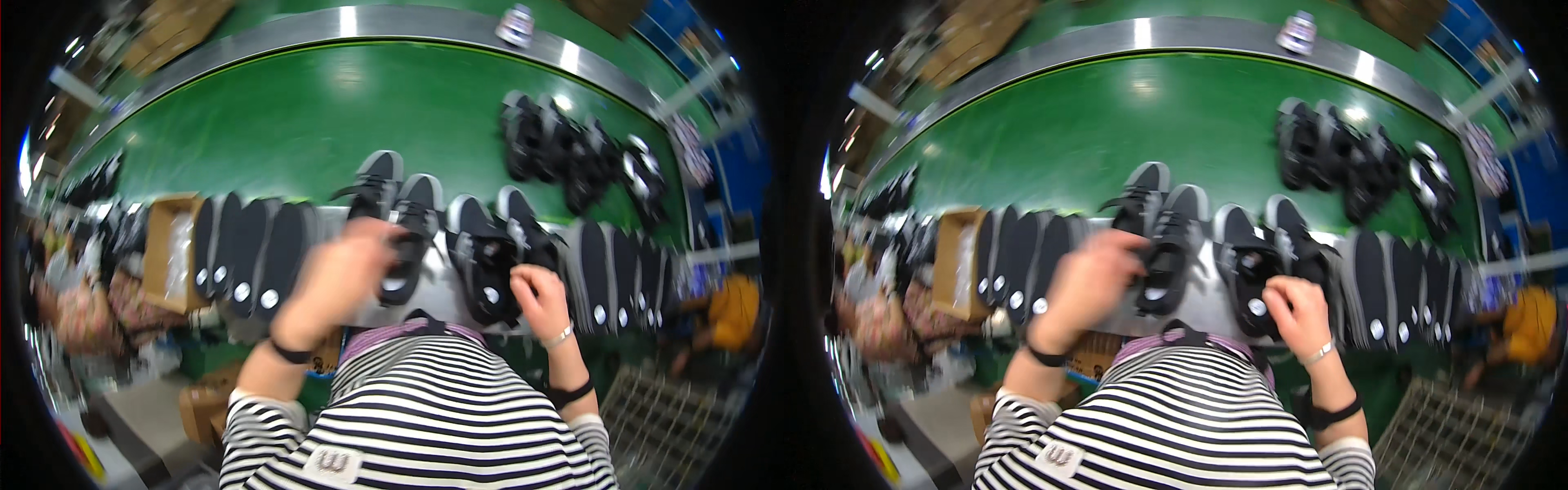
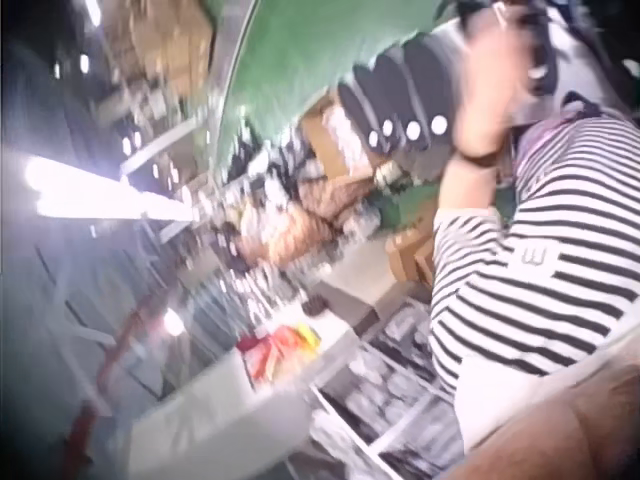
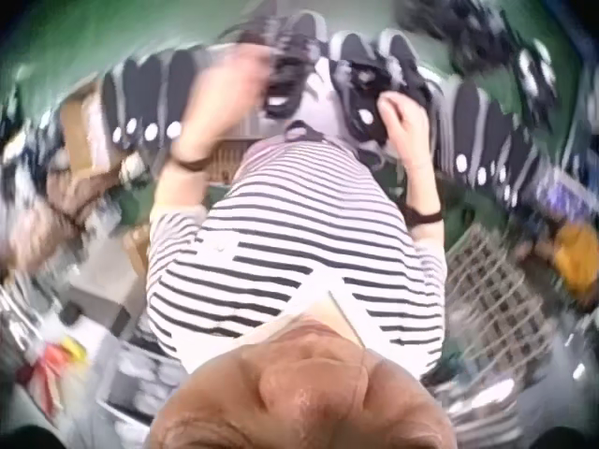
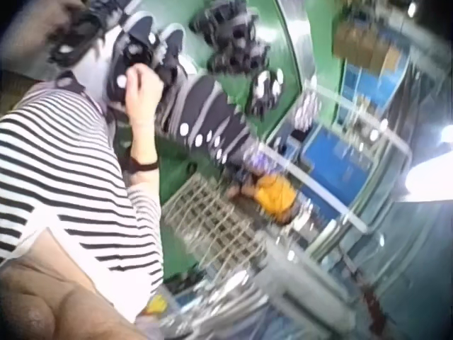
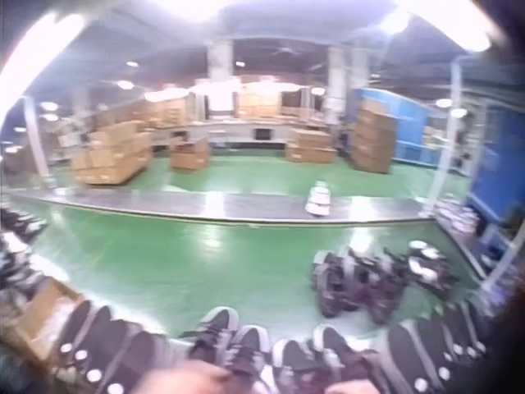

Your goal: The recorder is inspecting shoes, inserting insoles, and bagging them at a factory conveyor station.

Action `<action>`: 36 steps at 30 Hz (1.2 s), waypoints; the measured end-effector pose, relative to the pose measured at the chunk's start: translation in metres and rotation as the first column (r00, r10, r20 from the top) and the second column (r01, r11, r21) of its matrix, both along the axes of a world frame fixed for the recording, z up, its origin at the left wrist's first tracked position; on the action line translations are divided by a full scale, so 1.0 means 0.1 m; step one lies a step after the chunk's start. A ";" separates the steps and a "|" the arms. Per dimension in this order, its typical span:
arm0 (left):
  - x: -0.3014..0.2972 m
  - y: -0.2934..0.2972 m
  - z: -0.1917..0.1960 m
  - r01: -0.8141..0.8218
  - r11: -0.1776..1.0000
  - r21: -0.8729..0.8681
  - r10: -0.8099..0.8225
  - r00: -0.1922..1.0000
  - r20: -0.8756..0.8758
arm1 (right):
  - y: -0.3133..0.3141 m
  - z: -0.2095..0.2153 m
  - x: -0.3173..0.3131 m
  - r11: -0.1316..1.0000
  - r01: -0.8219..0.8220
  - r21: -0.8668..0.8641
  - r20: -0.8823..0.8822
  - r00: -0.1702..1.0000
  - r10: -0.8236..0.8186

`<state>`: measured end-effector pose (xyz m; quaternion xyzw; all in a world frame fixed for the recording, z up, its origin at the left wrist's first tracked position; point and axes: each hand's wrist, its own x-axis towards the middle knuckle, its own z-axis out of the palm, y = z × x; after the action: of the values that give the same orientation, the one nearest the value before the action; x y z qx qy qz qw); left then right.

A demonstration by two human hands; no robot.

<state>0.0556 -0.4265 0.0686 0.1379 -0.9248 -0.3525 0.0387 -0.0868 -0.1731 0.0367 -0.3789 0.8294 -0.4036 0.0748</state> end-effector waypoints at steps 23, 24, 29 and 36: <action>-0.23 0.07 -0.98 0.023 0.834 -0.551 0.112 0.971 0.211 | 1.07 -0.02 -0.37 0.825 0.440 0.355 -0.141 0.897 -0.418; -0.24 0.09 -0.95 0.008 0.846 -0.534 0.158 0.952 0.264 | 1.26 -0.08 -0.55 0.819 0.497 0.287 -0.210 0.867 -0.452; -0.10 0.19 -0.79 -0.103 0.832 -0.546 0.325 0.887 0.329 | 2.01 -0.29 -1.14 0.610 0.616 0.498 -0.388 0.787 -0.479; -0.74 1.05 -0.24 -0.022 0.997 -0.080 0.010 0.990 -0.144 | 2.16 -0.28 -1.25 0.592 0.531 0.606 -0.181 0.817 -0.548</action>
<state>-0.0188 -0.3216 0.0442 0.1180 -0.9320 -0.3233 0.1135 -0.2122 0.0428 0.0083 -0.0569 0.9890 -0.1092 0.0820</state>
